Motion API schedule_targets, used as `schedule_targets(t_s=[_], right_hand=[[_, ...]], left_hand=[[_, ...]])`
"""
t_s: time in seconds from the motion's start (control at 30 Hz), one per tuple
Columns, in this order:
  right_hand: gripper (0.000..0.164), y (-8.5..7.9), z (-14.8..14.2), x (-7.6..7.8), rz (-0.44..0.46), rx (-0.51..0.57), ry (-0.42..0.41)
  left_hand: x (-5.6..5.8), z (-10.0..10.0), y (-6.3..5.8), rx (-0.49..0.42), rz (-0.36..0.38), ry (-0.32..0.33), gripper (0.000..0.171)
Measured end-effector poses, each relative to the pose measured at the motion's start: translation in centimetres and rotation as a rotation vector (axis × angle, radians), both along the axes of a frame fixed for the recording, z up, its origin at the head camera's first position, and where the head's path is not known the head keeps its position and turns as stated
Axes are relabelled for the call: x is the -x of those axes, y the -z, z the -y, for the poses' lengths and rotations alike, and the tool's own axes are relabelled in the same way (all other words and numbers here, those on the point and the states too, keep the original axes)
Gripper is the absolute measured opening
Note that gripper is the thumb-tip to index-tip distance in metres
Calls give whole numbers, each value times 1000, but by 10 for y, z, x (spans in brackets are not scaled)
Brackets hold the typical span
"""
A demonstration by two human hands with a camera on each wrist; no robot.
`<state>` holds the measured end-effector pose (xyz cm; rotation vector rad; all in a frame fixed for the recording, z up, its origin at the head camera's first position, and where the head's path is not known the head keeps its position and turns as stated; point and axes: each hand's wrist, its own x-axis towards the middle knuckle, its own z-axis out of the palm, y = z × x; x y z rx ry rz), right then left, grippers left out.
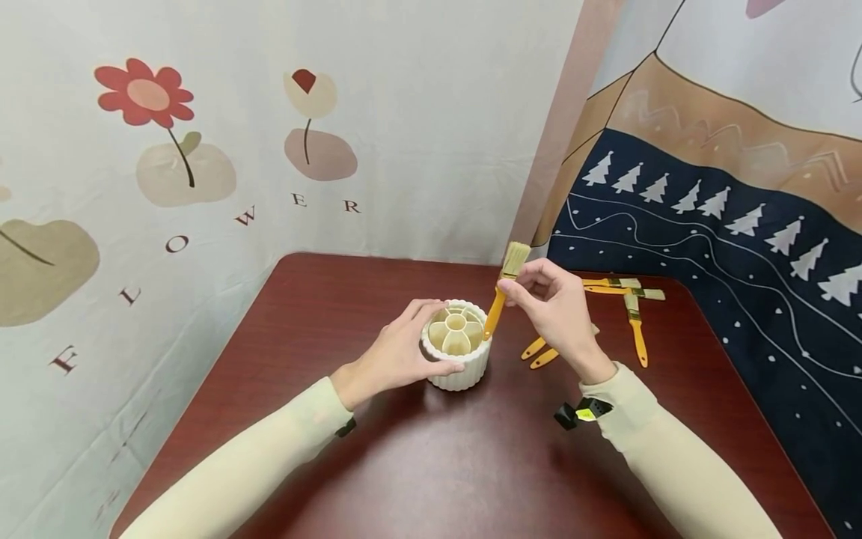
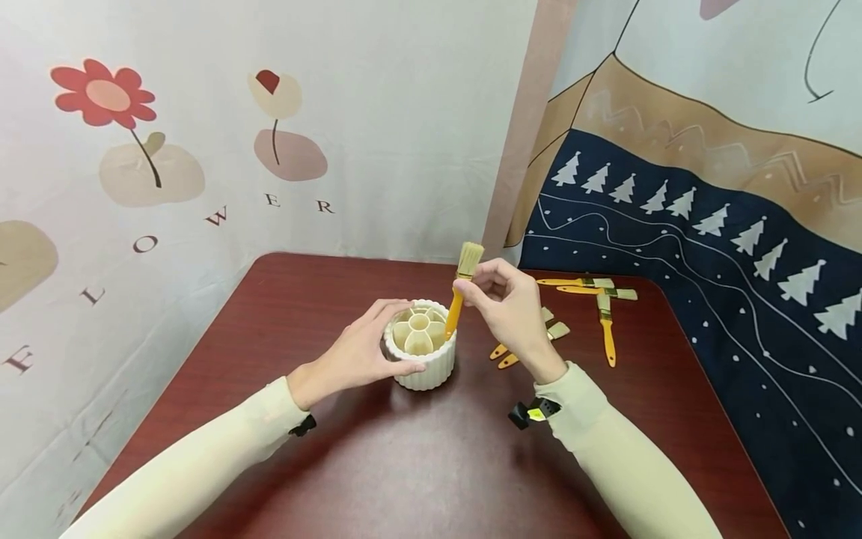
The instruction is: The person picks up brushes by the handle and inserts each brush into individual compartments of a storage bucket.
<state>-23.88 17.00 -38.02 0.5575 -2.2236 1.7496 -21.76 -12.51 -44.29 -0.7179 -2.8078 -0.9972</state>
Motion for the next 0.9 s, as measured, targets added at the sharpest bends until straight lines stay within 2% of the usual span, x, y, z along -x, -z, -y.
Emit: schedule_targets(t_s=[0.37, 0.67, 0.9], right_hand=[[21, -6, 15, -11, 5, -6, -68], [22, -10, 26, -14, -21, -15, -118], [22, -4, 30, -16, -33, -74, -143]], left_hand=[[0, 1, 0, 3, 7, 5, 108], [2, 3, -2, 2, 22, -2, 108], [0, 3, -1, -7, 31, 11, 106]])
